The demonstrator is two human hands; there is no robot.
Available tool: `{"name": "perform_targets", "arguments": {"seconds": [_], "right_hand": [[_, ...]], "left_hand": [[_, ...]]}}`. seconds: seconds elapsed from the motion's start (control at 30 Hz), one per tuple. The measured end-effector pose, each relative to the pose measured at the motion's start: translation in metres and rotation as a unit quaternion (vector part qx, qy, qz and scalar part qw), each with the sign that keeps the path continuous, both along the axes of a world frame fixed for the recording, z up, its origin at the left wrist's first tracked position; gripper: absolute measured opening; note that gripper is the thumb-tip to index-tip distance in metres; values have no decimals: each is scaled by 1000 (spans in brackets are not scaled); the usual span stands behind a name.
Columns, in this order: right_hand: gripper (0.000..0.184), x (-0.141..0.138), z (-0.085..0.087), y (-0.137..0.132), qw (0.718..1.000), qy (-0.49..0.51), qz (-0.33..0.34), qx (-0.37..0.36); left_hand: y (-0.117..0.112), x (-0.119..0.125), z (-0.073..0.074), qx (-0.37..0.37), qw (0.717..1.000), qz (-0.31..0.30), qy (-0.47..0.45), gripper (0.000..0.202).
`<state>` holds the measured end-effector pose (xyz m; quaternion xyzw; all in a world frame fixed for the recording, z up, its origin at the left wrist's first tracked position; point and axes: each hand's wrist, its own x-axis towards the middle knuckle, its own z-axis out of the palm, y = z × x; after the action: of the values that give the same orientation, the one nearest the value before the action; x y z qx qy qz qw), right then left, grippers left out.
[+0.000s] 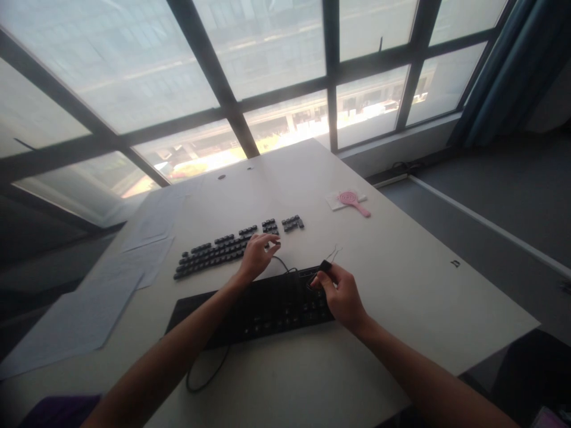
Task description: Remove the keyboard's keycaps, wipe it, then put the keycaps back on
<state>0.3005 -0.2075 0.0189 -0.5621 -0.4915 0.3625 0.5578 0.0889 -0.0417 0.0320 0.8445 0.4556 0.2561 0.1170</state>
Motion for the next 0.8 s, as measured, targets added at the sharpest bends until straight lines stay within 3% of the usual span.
{"name": "perform_targets", "arguments": {"seconds": [0.1, 0.27, 0.4, 0.5, 0.6, 0.67, 0.8], "right_hand": [[28, 2, -1, 1, 1000, 1, -5, 1], [29, 5, -2, 3, 1000, 6, -9, 5], [29, 8, -4, 4, 1000, 5, -5, 3], [29, 12, -4, 7, 1000, -1, -14, 8], [29, 19, -4, 9, 1000, -15, -13, 10], [27, 23, -4, 10, 999, -39, 4, 2], [22, 28, -7, 9, 993, -97, 57, -19]], "left_hand": [[26, -9, -14, 23, 998, 29, 56, 9], [28, -17, -26, 44, 995, 49, 70, 8], [28, -19, -26, 49, 995, 57, 67, 15], [25, -24, -16, 60, 995, 58, 51, 24], [9, -26, -1, 77, 994, 65, 31, 23], [-12, -20, 10, 75, 996, 53, 15, 17], [-75, 12, 16, -21, 998, -60, 0, 7]]}}
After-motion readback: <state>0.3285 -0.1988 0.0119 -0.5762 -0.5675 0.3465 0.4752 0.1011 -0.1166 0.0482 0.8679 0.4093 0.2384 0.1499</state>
